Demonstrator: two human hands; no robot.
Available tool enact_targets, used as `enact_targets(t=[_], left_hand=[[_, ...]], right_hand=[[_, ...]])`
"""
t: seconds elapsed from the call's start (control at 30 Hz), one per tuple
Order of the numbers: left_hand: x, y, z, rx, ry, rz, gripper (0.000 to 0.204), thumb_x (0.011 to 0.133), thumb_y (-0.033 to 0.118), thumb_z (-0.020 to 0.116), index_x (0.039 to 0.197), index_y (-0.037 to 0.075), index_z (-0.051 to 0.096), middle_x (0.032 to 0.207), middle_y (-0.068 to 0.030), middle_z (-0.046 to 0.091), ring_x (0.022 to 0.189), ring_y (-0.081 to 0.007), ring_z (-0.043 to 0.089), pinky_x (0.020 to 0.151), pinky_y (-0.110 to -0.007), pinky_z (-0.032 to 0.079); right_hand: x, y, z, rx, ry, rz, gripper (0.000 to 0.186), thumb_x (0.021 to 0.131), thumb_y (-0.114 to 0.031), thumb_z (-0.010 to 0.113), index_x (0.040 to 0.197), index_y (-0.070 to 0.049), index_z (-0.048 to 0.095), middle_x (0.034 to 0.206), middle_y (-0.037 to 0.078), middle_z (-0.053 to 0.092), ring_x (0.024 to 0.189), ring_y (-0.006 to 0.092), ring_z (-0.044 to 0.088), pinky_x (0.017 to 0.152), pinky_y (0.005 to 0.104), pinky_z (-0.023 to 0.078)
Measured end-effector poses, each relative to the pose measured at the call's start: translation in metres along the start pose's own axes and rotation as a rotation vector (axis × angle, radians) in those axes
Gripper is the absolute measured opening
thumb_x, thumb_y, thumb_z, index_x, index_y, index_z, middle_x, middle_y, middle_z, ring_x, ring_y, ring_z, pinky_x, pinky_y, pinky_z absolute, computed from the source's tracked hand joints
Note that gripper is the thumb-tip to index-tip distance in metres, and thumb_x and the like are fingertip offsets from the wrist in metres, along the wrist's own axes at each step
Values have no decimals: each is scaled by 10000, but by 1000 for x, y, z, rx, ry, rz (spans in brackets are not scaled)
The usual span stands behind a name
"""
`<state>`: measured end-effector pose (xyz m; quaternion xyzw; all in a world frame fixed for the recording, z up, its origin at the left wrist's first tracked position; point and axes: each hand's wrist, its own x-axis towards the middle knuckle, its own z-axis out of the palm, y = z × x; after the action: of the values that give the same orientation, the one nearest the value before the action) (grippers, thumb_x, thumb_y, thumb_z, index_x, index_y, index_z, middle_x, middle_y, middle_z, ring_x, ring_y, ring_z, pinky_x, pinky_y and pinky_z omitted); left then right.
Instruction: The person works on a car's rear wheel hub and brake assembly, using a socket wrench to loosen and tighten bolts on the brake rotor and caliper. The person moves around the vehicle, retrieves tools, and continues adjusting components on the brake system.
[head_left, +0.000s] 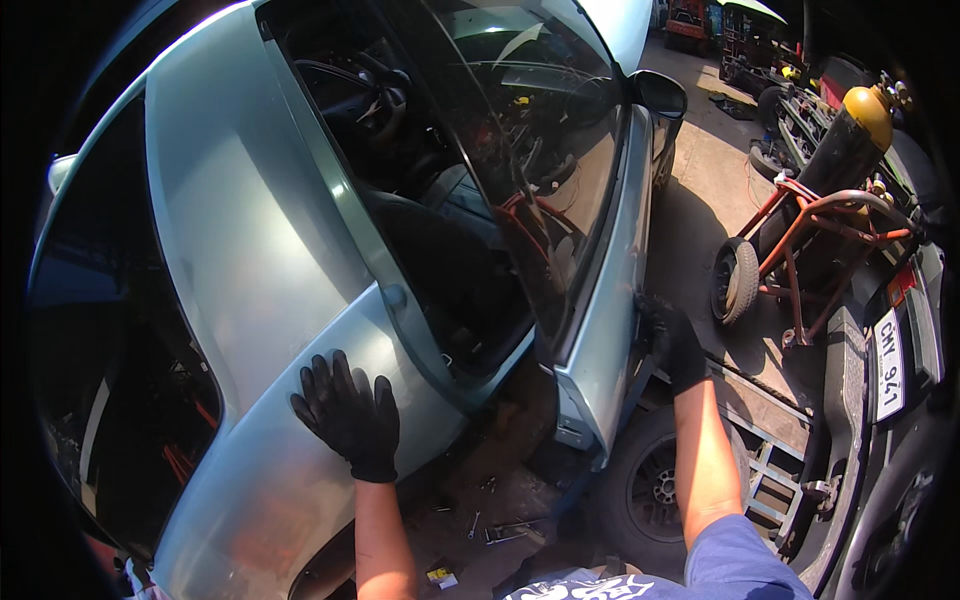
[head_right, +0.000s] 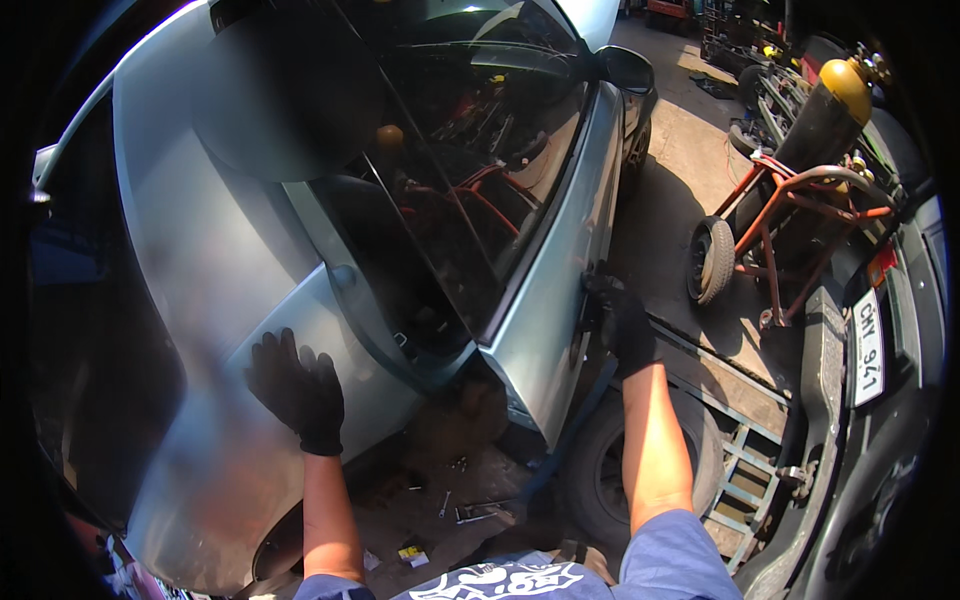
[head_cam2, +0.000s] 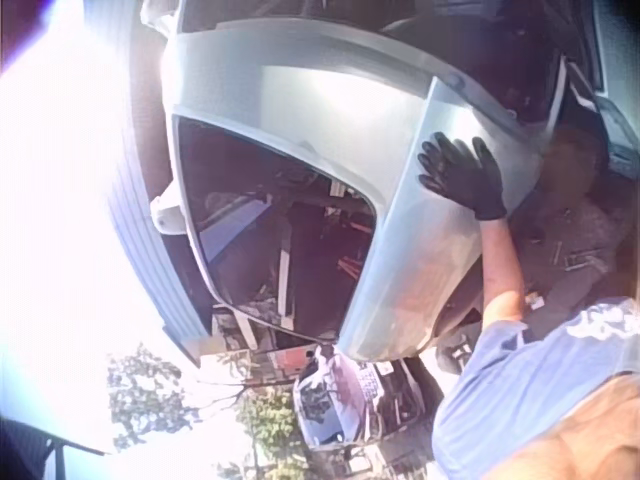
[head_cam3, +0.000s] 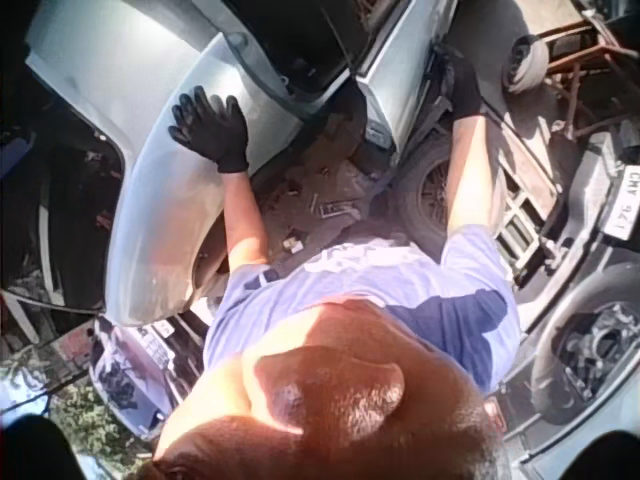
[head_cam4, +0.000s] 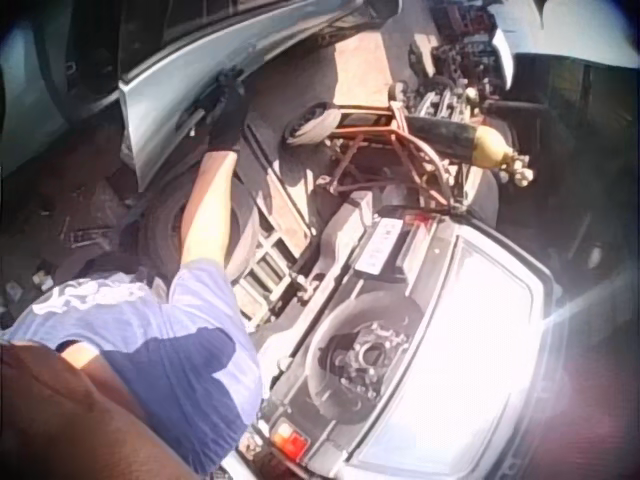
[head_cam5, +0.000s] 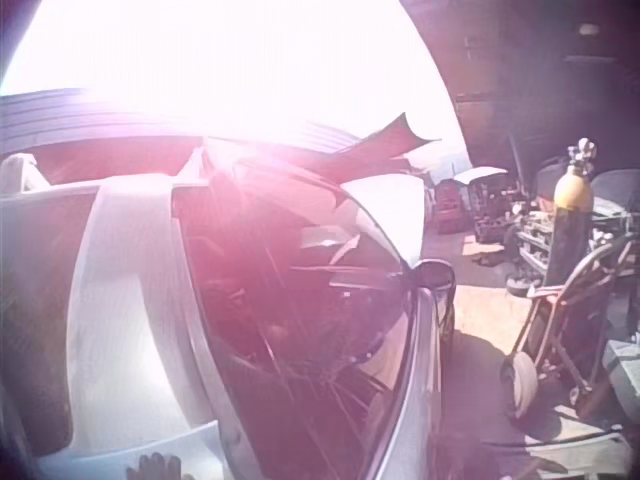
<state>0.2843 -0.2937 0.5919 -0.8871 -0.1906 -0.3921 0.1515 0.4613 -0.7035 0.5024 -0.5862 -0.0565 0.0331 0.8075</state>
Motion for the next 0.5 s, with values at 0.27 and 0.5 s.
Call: enact_targets(t=[0.27,0.5], left_hand=[[6,15,9,-30,125,52,699,831,371,709,1462,162,493,1509,-100,457,1454,-312,357,1219,-579,181],[7,29,4,16,74,35,614,912,449,625,1449,170,527,1520,-90,456,1453,-307,361,1213,-577,185]], right_hand=[[-223,-87,-256,-262,838,-69,487,1010,-465,547,1348,-114,546,1098,43,620,955,159,599,837,351,497],[-227,-152,-483,-376,1072,-286,493,1027,-435,517,1389,-99,517,1168,62,615,1025,181,598,890,340,486]])
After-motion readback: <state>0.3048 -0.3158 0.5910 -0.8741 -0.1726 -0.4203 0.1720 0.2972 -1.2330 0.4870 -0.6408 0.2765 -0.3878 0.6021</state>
